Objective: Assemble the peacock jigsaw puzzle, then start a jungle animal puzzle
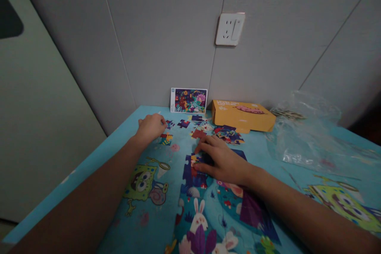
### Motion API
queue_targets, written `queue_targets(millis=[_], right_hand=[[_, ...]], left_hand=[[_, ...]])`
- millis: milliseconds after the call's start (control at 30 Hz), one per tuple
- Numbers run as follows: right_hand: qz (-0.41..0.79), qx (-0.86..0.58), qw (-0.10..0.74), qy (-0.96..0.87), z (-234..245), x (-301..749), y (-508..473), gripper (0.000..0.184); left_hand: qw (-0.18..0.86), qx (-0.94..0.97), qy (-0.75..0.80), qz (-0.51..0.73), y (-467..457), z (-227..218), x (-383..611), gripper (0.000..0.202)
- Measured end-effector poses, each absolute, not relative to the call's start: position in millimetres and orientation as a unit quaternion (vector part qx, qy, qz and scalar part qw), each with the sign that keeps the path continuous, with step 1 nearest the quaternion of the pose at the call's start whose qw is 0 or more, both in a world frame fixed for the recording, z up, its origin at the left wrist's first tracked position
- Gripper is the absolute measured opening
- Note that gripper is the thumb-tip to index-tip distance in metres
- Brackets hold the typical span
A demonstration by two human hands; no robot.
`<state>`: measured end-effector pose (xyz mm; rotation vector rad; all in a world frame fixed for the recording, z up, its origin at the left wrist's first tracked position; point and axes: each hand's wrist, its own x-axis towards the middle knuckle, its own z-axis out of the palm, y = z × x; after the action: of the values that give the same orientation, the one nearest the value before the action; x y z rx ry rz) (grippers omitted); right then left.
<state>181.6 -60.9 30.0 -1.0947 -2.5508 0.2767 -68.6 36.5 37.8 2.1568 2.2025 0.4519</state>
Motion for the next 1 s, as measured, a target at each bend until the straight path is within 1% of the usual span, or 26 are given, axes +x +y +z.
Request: queue_targets(millis=[167,300,367,500,700,800,867,1000], right_hand=[[0.122,-0.364,0.176,-0.907,31.1,184.7,-60.0,0.035],[0.131,-0.364,0.174,-0.905,30.9,184.0,-61.4,0.035],[0.132,-0.365,0.174,-0.905,30.8,183.7,-61.7,0.035],[0.127,-0.365,0.176,-0.906,30.2,184.0,-61.1,0.036],[0.123,-0.350,0.199,-0.907,27.4,184.7,-58.1,0.033],[0.108,-0.349,0.228,-0.902,25.6,183.7,-54.4,0.019],[0.084,-0.374,0.267,-0.884,26.1,183.5,-51.8,0.012],[0.035,-0.476,0.343,-0.809,31.9,186.4,-49.1,0.017]], left_hand=[[-0.010,0.730,0.649,0.215,49.1,26.4,-77.7,0.034],[0.035,0.765,0.609,0.206,58.3,12.7,-81.1,0.049],[0.058,0.765,0.610,0.199,59.8,9.0,-80.4,0.048],[0.075,0.765,0.603,0.214,59.5,8.3,-79.2,0.040],[0.063,0.774,0.594,0.212,60.1,7.1,-79.0,0.035],[0.074,0.763,0.601,0.225,60.8,7.4,-78.6,0.036],[0.069,0.744,0.615,0.251,61.0,9.7,-79.1,0.040],[-0.002,0.694,0.656,0.297,58.9,18.9,-80.7,0.050]])
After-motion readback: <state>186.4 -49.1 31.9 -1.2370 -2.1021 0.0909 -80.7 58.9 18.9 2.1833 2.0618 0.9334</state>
